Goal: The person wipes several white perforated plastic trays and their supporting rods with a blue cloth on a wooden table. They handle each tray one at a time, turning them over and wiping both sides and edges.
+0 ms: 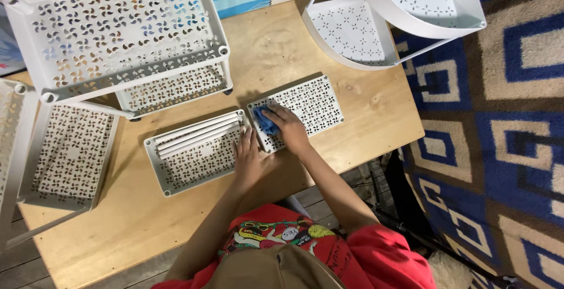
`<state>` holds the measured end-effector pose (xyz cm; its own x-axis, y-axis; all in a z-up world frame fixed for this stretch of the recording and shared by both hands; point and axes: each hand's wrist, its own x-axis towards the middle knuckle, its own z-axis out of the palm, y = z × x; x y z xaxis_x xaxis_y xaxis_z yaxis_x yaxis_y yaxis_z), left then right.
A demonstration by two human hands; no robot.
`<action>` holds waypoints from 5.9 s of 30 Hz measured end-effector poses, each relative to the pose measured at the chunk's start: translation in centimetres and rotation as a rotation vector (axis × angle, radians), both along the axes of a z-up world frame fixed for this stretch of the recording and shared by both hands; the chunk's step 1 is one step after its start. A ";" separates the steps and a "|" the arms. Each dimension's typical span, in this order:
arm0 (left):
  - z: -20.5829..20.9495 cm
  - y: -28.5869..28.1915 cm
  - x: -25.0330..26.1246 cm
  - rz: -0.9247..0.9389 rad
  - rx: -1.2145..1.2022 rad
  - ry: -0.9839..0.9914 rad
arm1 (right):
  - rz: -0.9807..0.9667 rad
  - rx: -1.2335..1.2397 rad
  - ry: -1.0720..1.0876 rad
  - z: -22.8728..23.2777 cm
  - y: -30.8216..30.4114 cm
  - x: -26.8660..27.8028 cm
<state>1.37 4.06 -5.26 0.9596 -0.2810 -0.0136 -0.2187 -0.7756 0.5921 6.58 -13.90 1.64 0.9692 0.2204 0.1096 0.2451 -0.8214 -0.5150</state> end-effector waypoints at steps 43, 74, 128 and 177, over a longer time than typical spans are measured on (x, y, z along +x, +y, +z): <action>-0.6 -2.4 2.0 -0.014 0.442 -0.157 | 0.032 -0.124 -0.054 -5.4 -2.5 -1.1; 0.2 -4.8 2.4 -0.104 0.504 0.073 | -0.022 -0.156 0.036 -5.8 -7.1 0.9; 0.7 -4.6 2.3 -0.102 0.339 0.060 | -0.066 -0.166 0.043 -6.3 -8.8 -6.4; 1.8 1.9 0.2 -0.036 0.476 0.227 | -0.095 -0.236 0.151 -7.5 -4.1 -6.6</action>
<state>1.55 5.97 -3.47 0.9074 -0.2263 -0.3542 -0.1578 -0.9645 0.2119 -0.06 -18.03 -5.87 0.9881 0.1306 -0.0809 0.0969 -0.9383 -0.3320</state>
